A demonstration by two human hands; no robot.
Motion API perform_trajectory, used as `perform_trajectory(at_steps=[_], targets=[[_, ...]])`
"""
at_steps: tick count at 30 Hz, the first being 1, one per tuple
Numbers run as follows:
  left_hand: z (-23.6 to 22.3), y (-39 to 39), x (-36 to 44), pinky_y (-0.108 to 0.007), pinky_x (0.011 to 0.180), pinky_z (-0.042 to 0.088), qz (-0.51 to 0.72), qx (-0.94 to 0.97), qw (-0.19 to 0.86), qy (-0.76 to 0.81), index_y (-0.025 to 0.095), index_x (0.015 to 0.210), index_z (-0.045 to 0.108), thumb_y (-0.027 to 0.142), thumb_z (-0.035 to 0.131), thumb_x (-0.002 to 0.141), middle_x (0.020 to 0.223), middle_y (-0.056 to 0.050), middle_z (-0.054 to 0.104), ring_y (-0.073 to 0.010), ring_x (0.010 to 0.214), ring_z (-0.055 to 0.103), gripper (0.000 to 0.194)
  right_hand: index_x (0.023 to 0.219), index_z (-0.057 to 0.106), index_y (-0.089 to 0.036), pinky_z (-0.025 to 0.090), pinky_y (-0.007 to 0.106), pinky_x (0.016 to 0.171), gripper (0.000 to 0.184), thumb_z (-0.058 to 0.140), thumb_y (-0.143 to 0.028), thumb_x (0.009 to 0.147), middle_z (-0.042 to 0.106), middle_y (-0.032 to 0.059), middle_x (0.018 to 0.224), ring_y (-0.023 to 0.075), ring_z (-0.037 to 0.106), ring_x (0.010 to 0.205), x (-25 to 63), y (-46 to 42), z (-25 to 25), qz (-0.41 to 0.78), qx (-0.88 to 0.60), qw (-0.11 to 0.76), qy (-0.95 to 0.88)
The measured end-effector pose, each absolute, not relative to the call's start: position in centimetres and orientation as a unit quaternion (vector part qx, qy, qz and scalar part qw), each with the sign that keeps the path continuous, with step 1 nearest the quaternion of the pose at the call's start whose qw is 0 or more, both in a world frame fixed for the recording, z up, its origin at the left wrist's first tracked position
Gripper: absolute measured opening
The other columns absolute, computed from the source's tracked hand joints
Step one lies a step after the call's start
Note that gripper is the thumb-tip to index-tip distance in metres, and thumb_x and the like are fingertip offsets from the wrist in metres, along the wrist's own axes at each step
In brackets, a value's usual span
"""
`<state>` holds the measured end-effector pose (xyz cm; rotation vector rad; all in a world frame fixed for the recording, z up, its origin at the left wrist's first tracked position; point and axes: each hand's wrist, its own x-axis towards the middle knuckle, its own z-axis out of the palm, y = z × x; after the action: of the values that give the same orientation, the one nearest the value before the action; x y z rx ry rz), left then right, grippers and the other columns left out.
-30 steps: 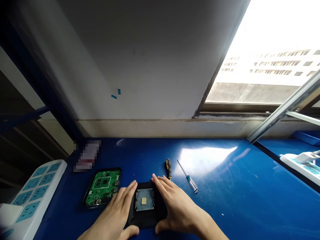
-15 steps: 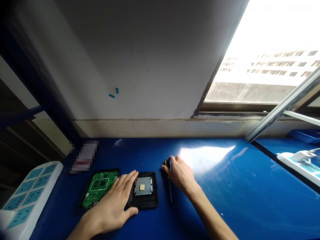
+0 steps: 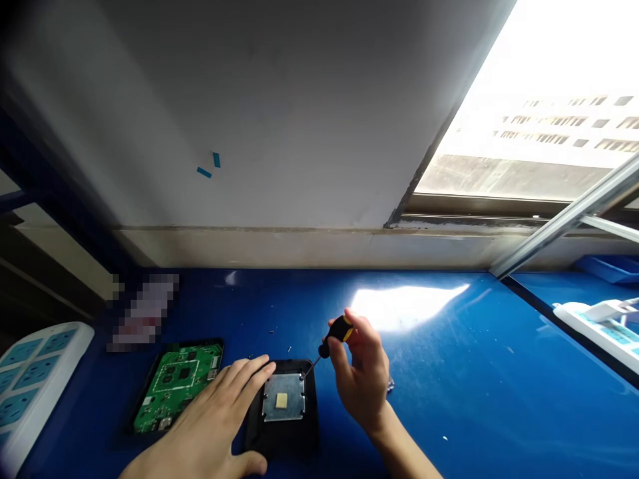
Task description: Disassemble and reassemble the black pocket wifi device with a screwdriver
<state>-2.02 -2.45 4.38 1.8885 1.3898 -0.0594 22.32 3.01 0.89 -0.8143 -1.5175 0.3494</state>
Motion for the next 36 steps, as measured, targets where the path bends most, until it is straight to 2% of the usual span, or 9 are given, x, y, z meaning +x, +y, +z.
perform_trajectory(at_steps=[4, 9, 18, 23, 30, 36], targets=[[4.7, -2.3, -1.8, -0.065, 0.126, 0.017, -0.044, 0.74, 0.381, 0.553, 0.028, 0.165, 0.021, 0.046, 0.077, 0.082, 0.173, -0.006, 0.014, -0.041, 0.158, 0.006, 0.102, 0.145, 0.052, -0.032, 0.069, 0.031, 0.065, 0.064, 0.059, 0.003, 0.091, 0.067, 0.0057, 0.111, 0.0175, 0.074, 0.089, 22.1, 2.5, 0.2, 0.144, -0.312, 0.613, -0.711], [3.7, -2.5, -2.1, -0.065, 0.126, 0.016, -0.046, 0.752, 0.369, 0.545, 0.028, 0.166, 0.016, 0.047, 0.076, 0.083, 0.173, -0.005, 0.009, -0.0395, 0.158, 0.005, 0.104, 0.15, 0.048, -0.03, 0.068, 0.033, 0.067, 0.074, 0.058, 0.009, 0.088, 0.066, 0.0071, 0.115, 0.0164, 0.072, 0.089, 22.5, 2.5, 0.1, 0.116, -0.298, 0.594, -0.738], [3.0, -2.5, -2.1, -0.064, 0.126, 0.018, -0.031, 0.76, 0.356, 0.543, 0.027, 0.165, 0.018, 0.047, 0.078, 0.081, 0.173, -0.007, 0.013, -0.0394, 0.158, 0.008, 0.106, 0.15, 0.048, -0.029, 0.068, 0.035, 0.07, 0.074, 0.06, 0.007, 0.088, 0.066, 0.0083, 0.115, 0.0192, 0.07, 0.096, 22.5, 2.7, 0.4, 0.091, -0.291, 0.574, -0.76], [3.1, -2.5, -2.2, -0.062, 0.126, 0.017, -0.054, 0.756, 0.357, 0.545, 0.026, 0.166, 0.013, 0.049, 0.075, 0.083, 0.173, -0.008, 0.009, -0.0376, 0.158, 0.004, 0.106, 0.152, 0.045, -0.03, 0.067, 0.035, 0.07, 0.075, 0.059, 0.007, 0.088, 0.065, 0.0078, 0.116, 0.0179, 0.07, 0.093, 22.5, 2.6, 0.7, 0.085, -0.288, 0.59, -0.75], [2.8, -2.7, -2.3, -0.061, 0.127, 0.014, -0.057, 0.759, 0.356, 0.542, 0.03, 0.166, 0.011, 0.051, 0.073, 0.084, 0.174, -0.004, 0.006, -0.0365, 0.158, 0.003, 0.105, 0.151, 0.046, -0.03, 0.067, 0.036, 0.07, 0.073, 0.06, 0.005, 0.088, 0.066, 0.0083, 0.115, 0.0196, 0.07, 0.095, 22.5, 2.3, 0.6, 0.091, -0.289, 0.574, -0.761], [2.8, -2.6, -2.3, -0.065, 0.125, 0.015, -0.042, 0.759, 0.361, 0.54, 0.033, 0.166, 0.012, 0.05, 0.074, 0.084, 0.174, -0.004, 0.007, -0.0378, 0.158, 0.003, 0.104, 0.15, 0.047, -0.03, 0.067, 0.037, 0.072, 0.073, 0.06, 0.006, 0.088, 0.067, 0.0078, 0.115, 0.0192, 0.07, 0.095, 22.6, 2.5, 0.4, 0.091, -0.296, 0.577, -0.756]])
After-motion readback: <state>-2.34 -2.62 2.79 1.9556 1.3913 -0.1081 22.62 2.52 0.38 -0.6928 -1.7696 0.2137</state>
